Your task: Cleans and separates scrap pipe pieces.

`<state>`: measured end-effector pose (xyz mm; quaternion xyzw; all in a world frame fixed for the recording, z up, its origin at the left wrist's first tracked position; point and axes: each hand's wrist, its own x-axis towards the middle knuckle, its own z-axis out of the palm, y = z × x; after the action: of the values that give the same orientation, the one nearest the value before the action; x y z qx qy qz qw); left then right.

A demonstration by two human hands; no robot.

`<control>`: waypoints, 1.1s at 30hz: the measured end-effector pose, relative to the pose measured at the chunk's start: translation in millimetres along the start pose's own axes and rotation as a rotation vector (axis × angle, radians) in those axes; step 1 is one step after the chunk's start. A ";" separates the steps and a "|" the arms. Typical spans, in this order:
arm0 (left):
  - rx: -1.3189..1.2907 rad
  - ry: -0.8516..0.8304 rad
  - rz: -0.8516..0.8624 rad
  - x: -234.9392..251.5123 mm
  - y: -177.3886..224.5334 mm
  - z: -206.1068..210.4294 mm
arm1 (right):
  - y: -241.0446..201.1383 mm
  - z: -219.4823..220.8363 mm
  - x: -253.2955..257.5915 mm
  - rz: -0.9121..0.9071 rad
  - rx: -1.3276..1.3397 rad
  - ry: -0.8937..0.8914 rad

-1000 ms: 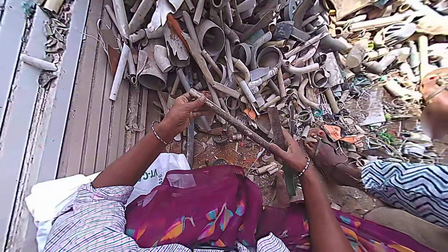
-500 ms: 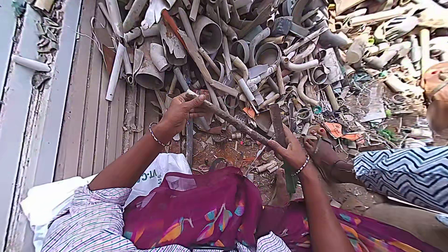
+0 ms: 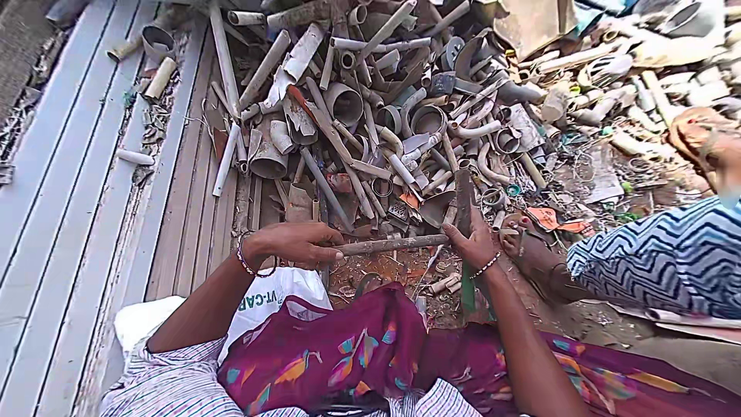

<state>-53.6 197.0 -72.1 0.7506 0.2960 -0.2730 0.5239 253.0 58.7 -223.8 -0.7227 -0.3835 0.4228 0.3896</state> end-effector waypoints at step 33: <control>0.021 0.664 -0.442 -24.0 86.9 135.7 | -60.2 62.1 -82.0 -0.547 -0.640 -0.138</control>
<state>-19.9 40.6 -41.5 0.7216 0.6007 -0.1246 0.3207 154.3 25.3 -165.8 -0.6490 -0.6980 0.2110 0.2170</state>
